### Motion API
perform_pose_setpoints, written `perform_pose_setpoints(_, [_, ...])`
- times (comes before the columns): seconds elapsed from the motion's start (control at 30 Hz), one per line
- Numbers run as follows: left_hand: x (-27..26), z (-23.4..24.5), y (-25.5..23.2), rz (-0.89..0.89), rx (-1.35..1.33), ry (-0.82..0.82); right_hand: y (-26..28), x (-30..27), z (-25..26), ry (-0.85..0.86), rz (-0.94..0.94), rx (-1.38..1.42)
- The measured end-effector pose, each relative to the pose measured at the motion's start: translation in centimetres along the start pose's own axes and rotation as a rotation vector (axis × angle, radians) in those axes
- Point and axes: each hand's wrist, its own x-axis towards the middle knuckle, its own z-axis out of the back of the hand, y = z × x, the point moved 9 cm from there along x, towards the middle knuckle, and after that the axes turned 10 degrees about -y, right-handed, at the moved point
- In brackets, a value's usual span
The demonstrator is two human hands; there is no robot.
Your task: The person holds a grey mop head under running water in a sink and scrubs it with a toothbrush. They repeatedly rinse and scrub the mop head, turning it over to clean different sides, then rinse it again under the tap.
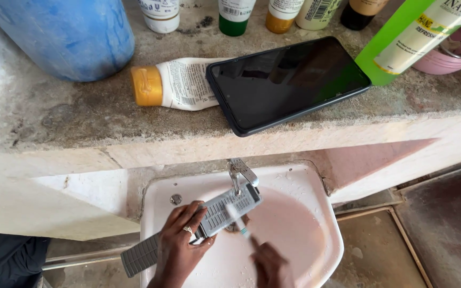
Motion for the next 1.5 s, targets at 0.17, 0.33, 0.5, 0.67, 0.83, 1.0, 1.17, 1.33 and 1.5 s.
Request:
perform_pose_setpoints(0.17, [0.6,0.7,0.5,0.014,0.041,0.001,-2.9,-1.0,-0.3,0.071,-0.387,-0.106])
perform_pose_setpoints(0.33, [1.0,0.5,0.5,0.05,0.029,0.013,-0.7,-0.9,-0.5,0.063,-0.066,-0.032])
perform_pose_setpoints(0.5, [1.8,1.1,0.1,0.096,0.016,-0.005,-5.6,0.5,1.4,-0.026,-0.344,-0.259])
perform_pose_setpoints(0.67, [-0.9,-2.6,5.4,0.814,-0.079,0.302,-9.6,-1.5,2.7,-0.183,-0.896,0.322])
perform_pose_setpoints(0.83, [-6.6,-7.8,7.6,1.576,-0.788,0.401,-9.7,-3.8,1.6,-0.166,-1.065,0.475])
perform_pose_setpoints(1.0, [-8.5,-10.1,6.0,1.661,-1.204,0.545,-10.5,-3.7,1.2,-0.037,-0.987,0.422])
perform_pose_setpoints(1.17, [-9.7,-10.6,5.6,1.709,-1.212,0.468,-8.4,-2.6,1.6,0.114,-0.532,0.013])
perform_pose_setpoints(1.33, [-10.0,-11.3,4.9,1.617,-1.471,0.545,-3.0,1.0,1.9,0.145,0.002,-0.077])
perform_pose_setpoints(1.5, [-9.1,-11.0,3.3,1.45,-1.967,0.872,-4.4,6.5,5.2,0.142,-0.215,-0.225])
